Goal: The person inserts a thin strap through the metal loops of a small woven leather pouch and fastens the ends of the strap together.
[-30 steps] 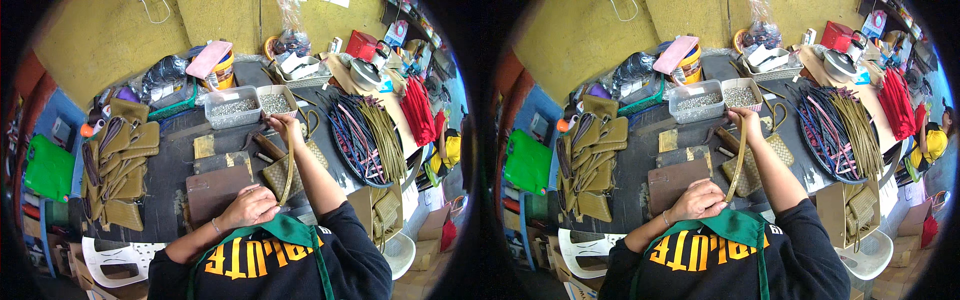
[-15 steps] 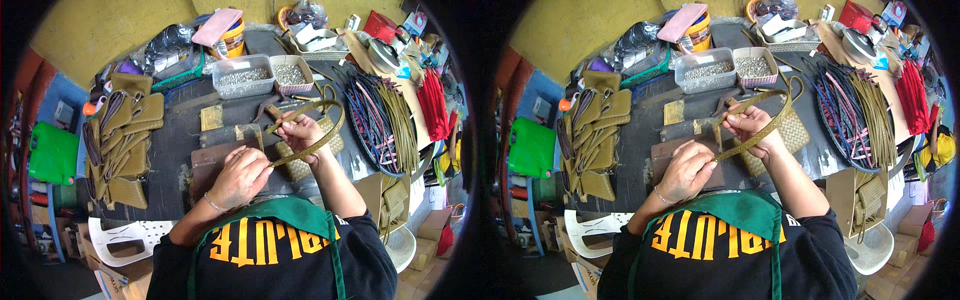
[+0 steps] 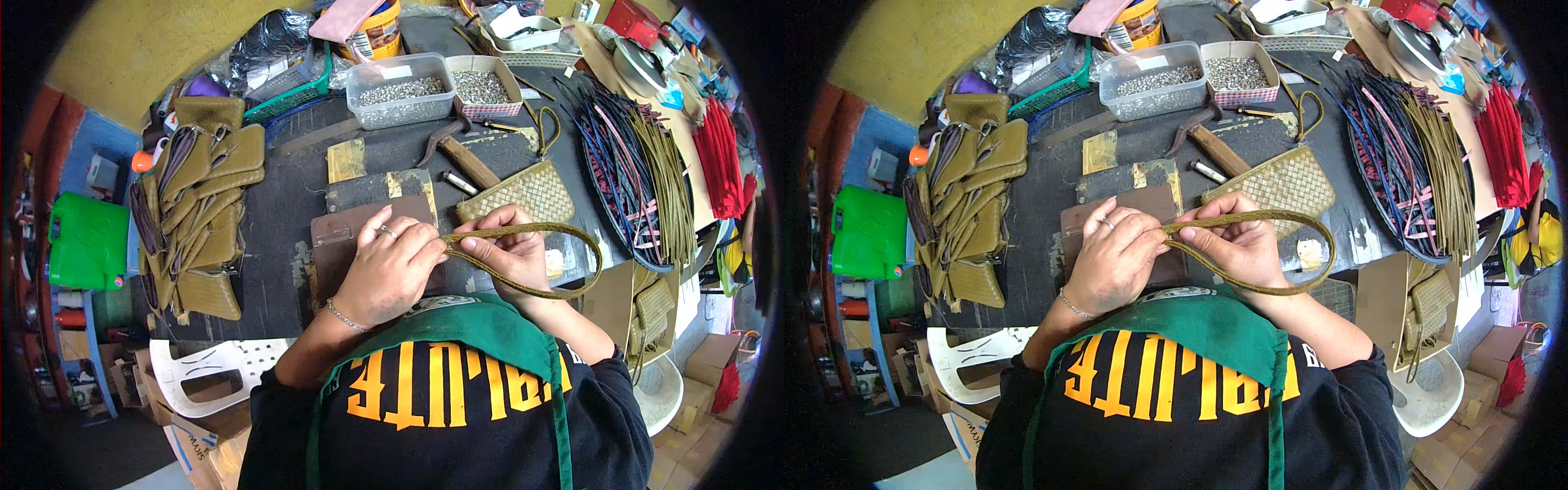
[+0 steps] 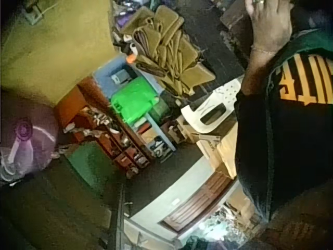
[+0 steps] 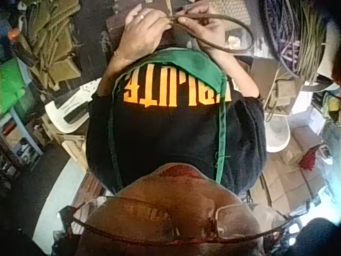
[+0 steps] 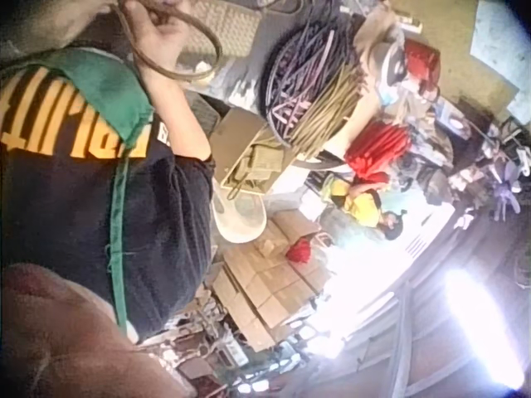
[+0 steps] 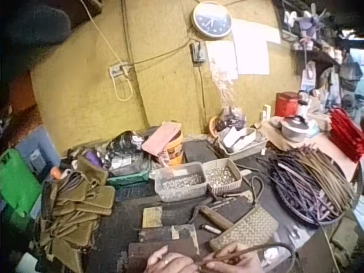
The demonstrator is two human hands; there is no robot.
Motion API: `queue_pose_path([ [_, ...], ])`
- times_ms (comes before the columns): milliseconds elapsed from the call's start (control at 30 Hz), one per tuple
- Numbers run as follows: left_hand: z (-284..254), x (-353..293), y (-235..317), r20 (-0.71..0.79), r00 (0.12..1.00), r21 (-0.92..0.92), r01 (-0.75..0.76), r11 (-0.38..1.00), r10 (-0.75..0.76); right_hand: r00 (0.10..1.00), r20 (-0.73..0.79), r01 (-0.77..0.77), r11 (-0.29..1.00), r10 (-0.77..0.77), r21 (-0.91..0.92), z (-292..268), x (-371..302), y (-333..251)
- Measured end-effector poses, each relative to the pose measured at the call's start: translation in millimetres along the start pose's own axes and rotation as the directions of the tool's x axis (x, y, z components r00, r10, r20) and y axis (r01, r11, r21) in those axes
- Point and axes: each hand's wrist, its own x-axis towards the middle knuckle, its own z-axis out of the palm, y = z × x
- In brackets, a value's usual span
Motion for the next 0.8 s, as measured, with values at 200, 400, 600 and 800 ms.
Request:
queue_pose_path([
  [200,1,-3,-1,-0.019,1.0,-0.001,-0.011,1.0,0.011,0.996,0.065,0.064,0.993,-0.058,-0.102,3,-7,0],
  [400,4,-7,-1,-0.045,0.999,-0.007,0.005,1.0,-0.005,0.996,0.081,0.054,0.993,-0.045,-0.102,4,-9,1],
  [600,6,-13,-6,-0.062,0.997,0.029,-0.036,0.999,0.038,0.997,0.07,0.049,0.988,-0.04,-0.145,5,-11,2],
  [800,5,-14,-5,-0.057,0.998,0.029,-0.035,0.999,0.037,0.995,0.088,0.05,0.99,-0.039,-0.132,7,-13,3],
])
